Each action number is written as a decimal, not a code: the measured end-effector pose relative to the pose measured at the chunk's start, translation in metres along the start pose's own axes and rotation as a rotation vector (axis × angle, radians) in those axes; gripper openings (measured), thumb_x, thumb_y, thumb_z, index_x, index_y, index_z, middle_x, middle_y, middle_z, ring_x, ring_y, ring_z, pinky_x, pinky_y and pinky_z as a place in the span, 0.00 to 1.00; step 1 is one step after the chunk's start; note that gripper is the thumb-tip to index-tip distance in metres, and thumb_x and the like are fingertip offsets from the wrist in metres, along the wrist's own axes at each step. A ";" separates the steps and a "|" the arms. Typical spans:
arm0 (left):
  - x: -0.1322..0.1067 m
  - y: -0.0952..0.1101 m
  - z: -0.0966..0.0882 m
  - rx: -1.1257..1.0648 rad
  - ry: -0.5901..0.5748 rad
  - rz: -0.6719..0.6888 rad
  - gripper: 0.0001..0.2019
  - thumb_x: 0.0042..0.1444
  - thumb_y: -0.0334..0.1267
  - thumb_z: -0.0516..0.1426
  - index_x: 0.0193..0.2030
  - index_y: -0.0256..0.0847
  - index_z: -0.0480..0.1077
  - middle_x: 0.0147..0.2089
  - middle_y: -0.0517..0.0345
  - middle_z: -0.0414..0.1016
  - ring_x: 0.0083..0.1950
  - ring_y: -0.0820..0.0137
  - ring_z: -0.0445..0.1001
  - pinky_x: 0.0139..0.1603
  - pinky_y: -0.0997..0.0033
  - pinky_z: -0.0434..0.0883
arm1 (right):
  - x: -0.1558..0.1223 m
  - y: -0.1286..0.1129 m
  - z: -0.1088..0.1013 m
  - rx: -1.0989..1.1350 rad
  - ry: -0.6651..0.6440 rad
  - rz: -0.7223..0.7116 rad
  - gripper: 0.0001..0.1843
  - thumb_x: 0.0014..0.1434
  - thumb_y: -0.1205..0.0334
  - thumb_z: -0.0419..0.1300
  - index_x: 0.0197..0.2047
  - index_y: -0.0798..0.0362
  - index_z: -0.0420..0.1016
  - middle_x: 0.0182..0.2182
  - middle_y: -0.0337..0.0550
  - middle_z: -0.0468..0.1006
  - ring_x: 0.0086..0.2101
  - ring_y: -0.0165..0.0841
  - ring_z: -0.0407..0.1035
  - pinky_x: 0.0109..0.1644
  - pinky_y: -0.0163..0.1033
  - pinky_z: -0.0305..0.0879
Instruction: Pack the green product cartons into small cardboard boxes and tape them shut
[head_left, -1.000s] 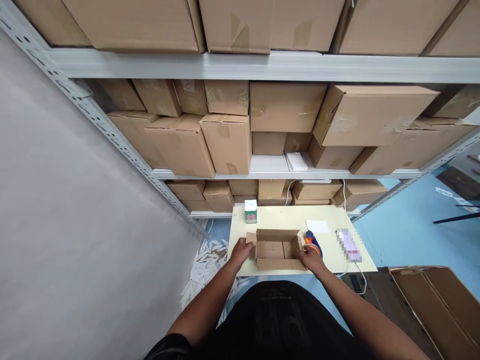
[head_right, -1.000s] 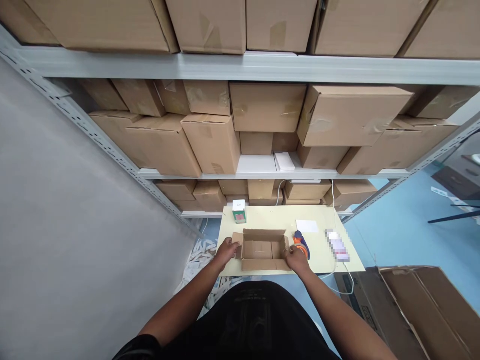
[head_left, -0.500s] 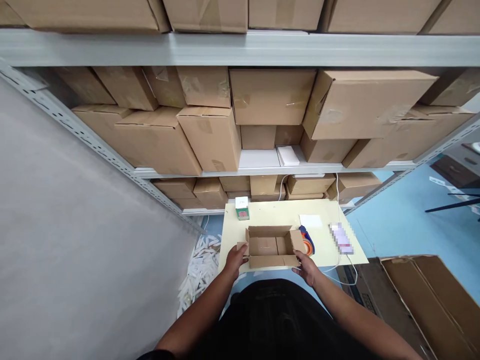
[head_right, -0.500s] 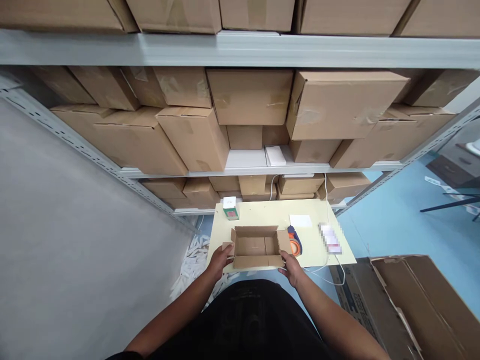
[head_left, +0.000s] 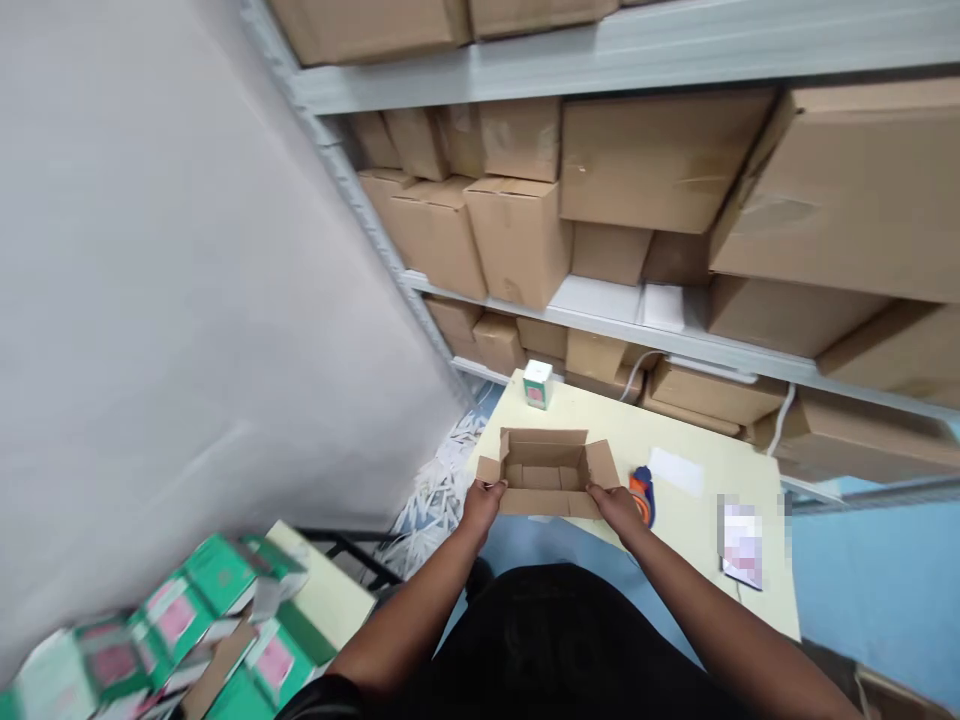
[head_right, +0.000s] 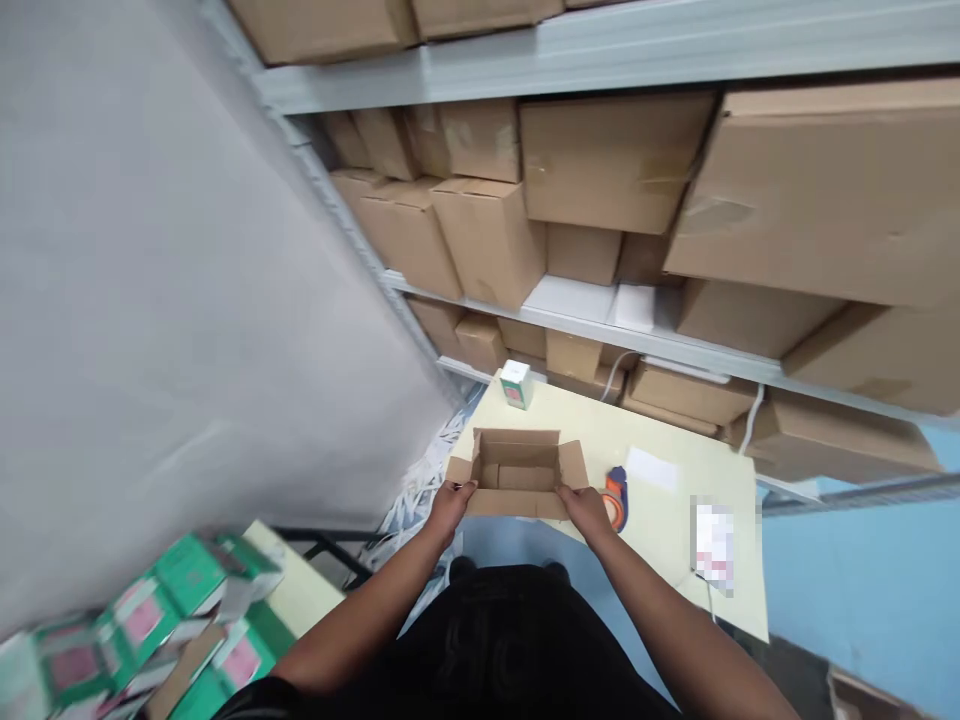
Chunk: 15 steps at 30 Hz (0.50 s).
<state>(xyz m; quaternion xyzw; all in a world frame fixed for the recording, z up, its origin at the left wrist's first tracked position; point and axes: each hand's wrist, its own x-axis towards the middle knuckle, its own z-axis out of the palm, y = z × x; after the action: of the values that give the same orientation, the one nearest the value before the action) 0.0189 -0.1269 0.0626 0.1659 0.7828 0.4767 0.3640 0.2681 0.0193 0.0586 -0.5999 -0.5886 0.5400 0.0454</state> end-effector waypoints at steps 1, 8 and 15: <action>-0.011 -0.003 -0.008 0.007 0.041 0.010 0.18 0.59 0.44 0.61 0.52 0.38 0.73 0.48 0.48 0.83 0.48 0.60 0.81 0.45 0.66 0.76 | 0.000 -0.004 0.004 -0.070 -0.029 -0.034 0.24 0.57 0.42 0.59 0.26 0.55 0.80 0.28 0.53 0.83 0.36 0.48 0.79 0.37 0.43 0.69; -0.090 -0.038 -0.081 -0.081 0.307 -0.085 0.14 0.58 0.38 0.59 0.50 0.38 0.73 0.44 0.50 0.83 0.45 0.59 0.80 0.43 0.67 0.74 | -0.013 -0.036 0.071 -0.033 -0.221 -0.183 0.27 0.53 0.43 0.63 0.45 0.58 0.82 0.44 0.55 0.85 0.44 0.45 0.80 0.40 0.39 0.74; -0.190 -0.094 -0.163 -0.199 0.546 -0.028 0.13 0.59 0.39 0.57 0.49 0.40 0.73 0.45 0.52 0.82 0.45 0.60 0.79 0.45 0.66 0.73 | -0.071 -0.071 0.164 -0.292 -0.278 -0.440 0.26 0.52 0.52 0.63 0.51 0.56 0.81 0.49 0.54 0.83 0.50 0.46 0.78 0.46 0.40 0.74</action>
<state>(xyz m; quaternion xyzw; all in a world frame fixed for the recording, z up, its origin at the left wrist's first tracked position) 0.0372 -0.3905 0.1049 -0.0161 0.8033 0.5733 0.1607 0.1255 -0.1083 0.0822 -0.3785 -0.7766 0.5036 -0.0064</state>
